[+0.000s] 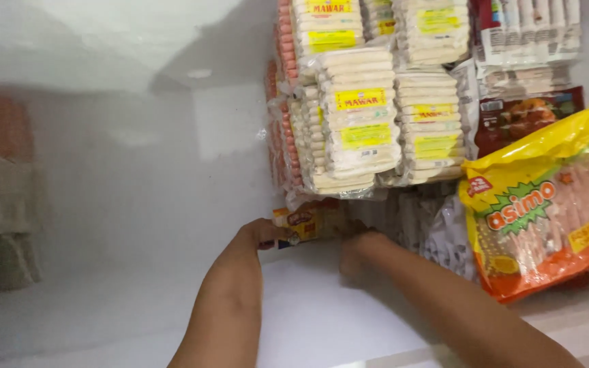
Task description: Transferring frozen food packages from a cardboard box into a chest freezer.
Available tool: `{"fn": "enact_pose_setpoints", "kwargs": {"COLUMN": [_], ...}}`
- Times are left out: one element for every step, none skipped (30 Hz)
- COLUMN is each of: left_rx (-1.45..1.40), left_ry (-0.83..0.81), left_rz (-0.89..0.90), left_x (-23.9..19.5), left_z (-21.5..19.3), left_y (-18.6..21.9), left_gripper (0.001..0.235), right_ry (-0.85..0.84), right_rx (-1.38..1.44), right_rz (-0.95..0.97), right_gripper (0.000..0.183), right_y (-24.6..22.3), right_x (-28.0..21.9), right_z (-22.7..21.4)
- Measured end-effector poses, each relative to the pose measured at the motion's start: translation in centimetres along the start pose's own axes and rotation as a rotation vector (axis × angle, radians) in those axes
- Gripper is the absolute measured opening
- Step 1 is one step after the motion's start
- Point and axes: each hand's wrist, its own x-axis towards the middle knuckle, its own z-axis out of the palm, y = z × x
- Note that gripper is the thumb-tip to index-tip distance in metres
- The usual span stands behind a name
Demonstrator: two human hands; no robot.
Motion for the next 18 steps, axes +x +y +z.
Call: {"fn": "enact_pose_setpoints", "kwargs": {"left_rx": [-0.002, -0.005, -0.003, 0.001, -0.001, -0.002, 0.0, 0.001, 0.006, 0.012, -0.269, -0.551, -0.548, -0.736, -0.929, -0.932, -0.169, 0.648], "left_ry": [-0.001, 0.02, 0.036, 0.03, 0.038, 0.046, 0.034, 0.036, 0.046, 0.041, -0.068, -0.177, -0.186, -0.262, -0.331, -0.332, -0.01, 0.329], "left_rz": [-0.005, 0.015, 0.036, 0.032, 0.049, 0.065, 0.051, 0.055, 0.075, 0.078, 0.149, 0.217, 0.212, 0.251, 0.283, 0.271, 0.784, 1.196], "left_x": [1.0, 2.0, 3.1, 4.2, 5.3, 6.4, 7.3, 8.2, 9.4, 11.0, 12.4, 13.8, 15.7, 17.7, 19.3, 19.8, 20.6, 21.4], "left_z": [-0.3, -0.6, -0.6, -0.6, 0.0, 0.7, 1.3, 2.0, 2.1, 2.2, 2.6, 3.1, 3.3, 3.5, 3.7, 3.9, 3.7, 3.5], "left_y": [0.2, 0.4, 0.8, 1.0, 0.8, 0.5, -0.4, -1.2, -0.9, -0.9, -1.3, -1.8, -2.4, -3.0, -4.2, -4.9, -4.9, -4.9], "left_gripper": [0.036, 0.035, 0.035, 0.035, 0.035, 0.035, 0.035, 0.035, 0.035, 0.035, 0.03, 0.03, 0.03, 0.034, 0.039, 0.039, 0.047, 0.056], "right_ry": [-0.004, 0.014, 0.031, 0.026, 0.033, 0.041, 0.025, 0.024, 0.041, 0.042, 0.109, 0.176, 0.17, 0.056, -0.062, -0.072, -0.068, -0.063], "right_rx": [0.0, 0.003, 0.011, 0.017, 0.026, 0.034, 0.043, 0.054, 0.061, 0.067, 0.124, 0.181, 0.187, 0.162, 0.135, 0.139, 0.151, 0.163], "right_rz": [-0.003, -0.004, 0.001, 0.003, 0.009, 0.015, 0.014, 0.014, 0.023, 0.029, 0.033, 0.038, 0.044, 0.071, 0.091, 0.089, 0.117, 0.146], "right_gripper": [0.116, 0.114, 0.113, 0.113, 0.111, 0.11, 0.11, 0.109, 0.108, 0.108, 0.1, 0.092, 0.092, 0.101, 0.111, 0.111, 0.109, 0.108], "right_y": [-0.2, -0.4, -0.3, -0.2, -0.2, -0.1, 0.0, 0.0, 0.5, 0.8, 1.1, 1.3, 1.1, 1.0, 0.6, 1.0, 1.7, 2.3], "right_x": [0.8, 1.6, 2.2, 3.0, 3.5, 4.1, 5.0, 5.7, 6.6, 7.2, 7.8, 8.3, 6.8, 5.2, 3.6, 4.7, 5.9, 7.0], "right_z": [-0.3, -0.5, -0.7, -0.6, -0.1, 0.4, 1.6, 2.7, 3.1, 3.6, 4.4, 5.2, 4.1, 3.0, 2.0, 3.0, 3.7, 4.4]}}
